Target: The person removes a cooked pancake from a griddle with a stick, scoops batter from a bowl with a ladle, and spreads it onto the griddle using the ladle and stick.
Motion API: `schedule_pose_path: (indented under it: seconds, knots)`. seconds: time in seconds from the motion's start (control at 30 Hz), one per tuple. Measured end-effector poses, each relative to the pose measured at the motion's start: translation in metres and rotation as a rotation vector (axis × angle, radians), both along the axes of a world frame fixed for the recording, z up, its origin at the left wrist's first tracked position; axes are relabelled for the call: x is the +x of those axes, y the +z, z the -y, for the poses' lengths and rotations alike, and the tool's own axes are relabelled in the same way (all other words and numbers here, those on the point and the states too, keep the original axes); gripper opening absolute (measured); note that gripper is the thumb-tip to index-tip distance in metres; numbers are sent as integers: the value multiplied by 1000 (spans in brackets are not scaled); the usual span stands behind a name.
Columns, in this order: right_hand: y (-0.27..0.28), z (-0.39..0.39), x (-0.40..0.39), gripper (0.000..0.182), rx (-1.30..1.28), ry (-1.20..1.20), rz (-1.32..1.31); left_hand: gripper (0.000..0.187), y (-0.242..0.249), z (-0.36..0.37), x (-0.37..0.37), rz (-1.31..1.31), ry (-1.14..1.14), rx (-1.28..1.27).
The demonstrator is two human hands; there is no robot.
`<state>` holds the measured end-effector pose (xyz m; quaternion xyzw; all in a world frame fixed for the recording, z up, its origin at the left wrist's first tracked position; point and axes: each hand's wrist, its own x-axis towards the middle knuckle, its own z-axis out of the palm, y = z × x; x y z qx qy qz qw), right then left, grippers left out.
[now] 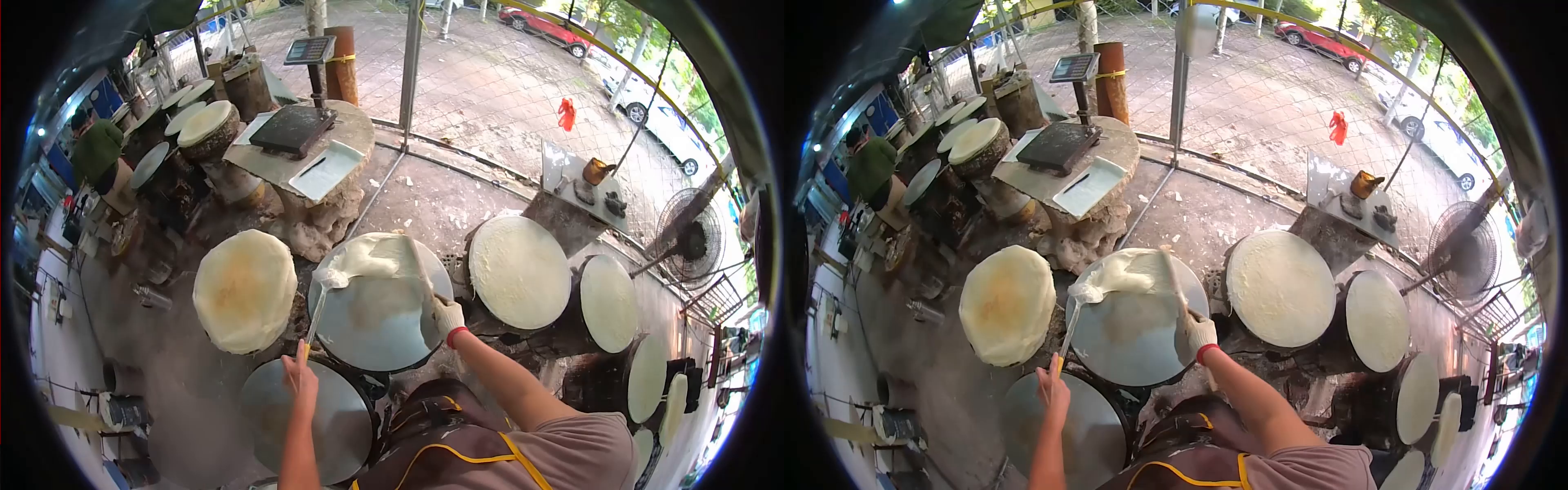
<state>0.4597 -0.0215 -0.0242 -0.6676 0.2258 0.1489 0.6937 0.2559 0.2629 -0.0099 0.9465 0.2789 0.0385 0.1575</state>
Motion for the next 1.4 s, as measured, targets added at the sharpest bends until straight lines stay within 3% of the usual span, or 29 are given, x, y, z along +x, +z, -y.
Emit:
schedule_pose_path:
  seconds: [0.1,0.13,0.23,0.3,0.37,0.43,0.47,0.5,0.57,0.6,0.63,0.7,0.73,0.8,0.87,0.9,0.97,1.0,1.1,1.2,1.3,1.33,1.4]
  knots:
    - [-73,-37,13,36,-187,435,207,74,-3,5,-12,5,-37,43]
    - [9,-40,5,35,-175,598,-16,74,-2,9,-19,-14,-33,33]
    - [32,-9,19,37,-100,763,-143,71,-3,11,-34,16,-27,8]
    - [36,12,28,37,-166,673,-45,67,-15,10,-55,131,-19,-11]
    - [22,-3,20,36,52,299,16,63,-21,16,-66,184,4,-100]
    - [1,-28,25,34,-271,690,133,59,-21,25,-67,267,-3,-100]
    - [5,-36,24,35,-295,805,174,58,-20,34,-66,320,-16,-61]
    - [9,-29,24,35,-219,865,60,56,-20,42,-66,373,-30,-20]
    - [17,-9,33,34,-69,982,-161,49,-23,54,-68,553,55,-253]
    - [83,1,28,34,-164,957,-134,46,-24,58,-71,641,101,-371]
    - [57,13,41,31,-215,892,-23,41,-25,60,-70,654,136,-396]
    - [22,10,48,33,-75,506,260,34,-22,68,-72,670,207,-451]
    - [8,-4,60,35,111,430,21,31,-11,75,-68,622,313,-664]
    - [4,-29,57,37,26,791,-99,25,14,88,-56,517,519,-1083]
    - [39,-29,50,38,-4,1064,-243,19,15,102,-50,606,566,-1162]
    - [33,-18,55,37,-44,1074,-172,17,15,107,-48,655,590,-1200]
    - [16,10,73,36,-117,1098,-23,16,6,112,-59,696,622,-1188]
    - [42,17,84,33,-113,1008,-51,15,3,116,-61,725,643,-1180]
    - [3,-20,110,25,-74,683,-14,14,9,132,-59,714,715,-1154]
    - [16,-18,104,24,-57,1410,-240,13,19,152,-51,693,803,-1149]
    - [21,27,113,26,50,1423,-286,13,12,169,-60,715,777,-1103]
    - [18,29,126,27,31,1403,-194,14,13,173,-60,710,785,-1083]
    - [15,10,142,30,-10,1215,-198,14,17,185,-62,683,799,-1046]
